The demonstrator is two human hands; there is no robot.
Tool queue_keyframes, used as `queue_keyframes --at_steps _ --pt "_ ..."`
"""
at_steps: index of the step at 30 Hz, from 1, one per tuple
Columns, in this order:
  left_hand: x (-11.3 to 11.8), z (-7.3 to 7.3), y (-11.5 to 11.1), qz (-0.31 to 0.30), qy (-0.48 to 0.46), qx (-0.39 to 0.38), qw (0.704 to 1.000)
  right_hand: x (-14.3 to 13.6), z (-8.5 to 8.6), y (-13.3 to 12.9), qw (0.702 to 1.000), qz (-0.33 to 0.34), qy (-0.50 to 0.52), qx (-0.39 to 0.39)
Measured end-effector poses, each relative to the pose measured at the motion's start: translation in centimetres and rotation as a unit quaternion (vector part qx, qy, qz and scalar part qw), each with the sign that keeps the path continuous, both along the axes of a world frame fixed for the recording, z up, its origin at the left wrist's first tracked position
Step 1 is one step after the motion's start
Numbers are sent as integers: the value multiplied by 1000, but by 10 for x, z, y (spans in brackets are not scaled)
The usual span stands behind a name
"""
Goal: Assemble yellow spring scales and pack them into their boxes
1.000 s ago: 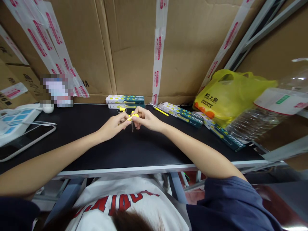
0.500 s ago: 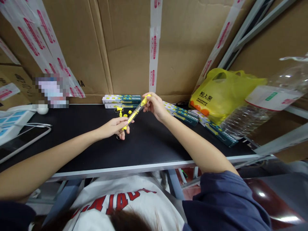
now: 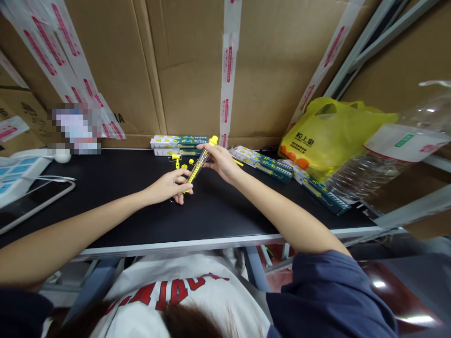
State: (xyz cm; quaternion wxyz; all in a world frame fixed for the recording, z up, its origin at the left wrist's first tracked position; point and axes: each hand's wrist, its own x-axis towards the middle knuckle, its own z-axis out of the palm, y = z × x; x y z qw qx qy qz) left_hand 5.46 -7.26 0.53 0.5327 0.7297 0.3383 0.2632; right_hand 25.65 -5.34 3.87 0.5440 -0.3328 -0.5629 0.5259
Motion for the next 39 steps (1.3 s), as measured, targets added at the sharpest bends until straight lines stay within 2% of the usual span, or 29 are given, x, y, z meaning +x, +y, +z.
queue_keyframes --at_steps 4,8,14,20,25,32,39 --pt "1 1 0 25 0 -2 1000 3 -5 6 1000 -24 -18 0" --pt "4 5 -1 49 -23 -11 998 10 -5 14 999 -41 10 -16" --pt "2 -1 4 5 -75 11 997 16 -2 18 998 -62 31 -3" --pt "1 -3 5 28 -30 58 997 11 -2 13 998 -52 33 9" --pt "1 0 4 14 17 100 995 9 -1 11 998 -46 39 14" --pt "0 2 3 11 32 141 989 8 0 9 999 -38 22 22" --pt "-1 8 -7 65 125 250 958 2 -1 4 997 -57 21 40"
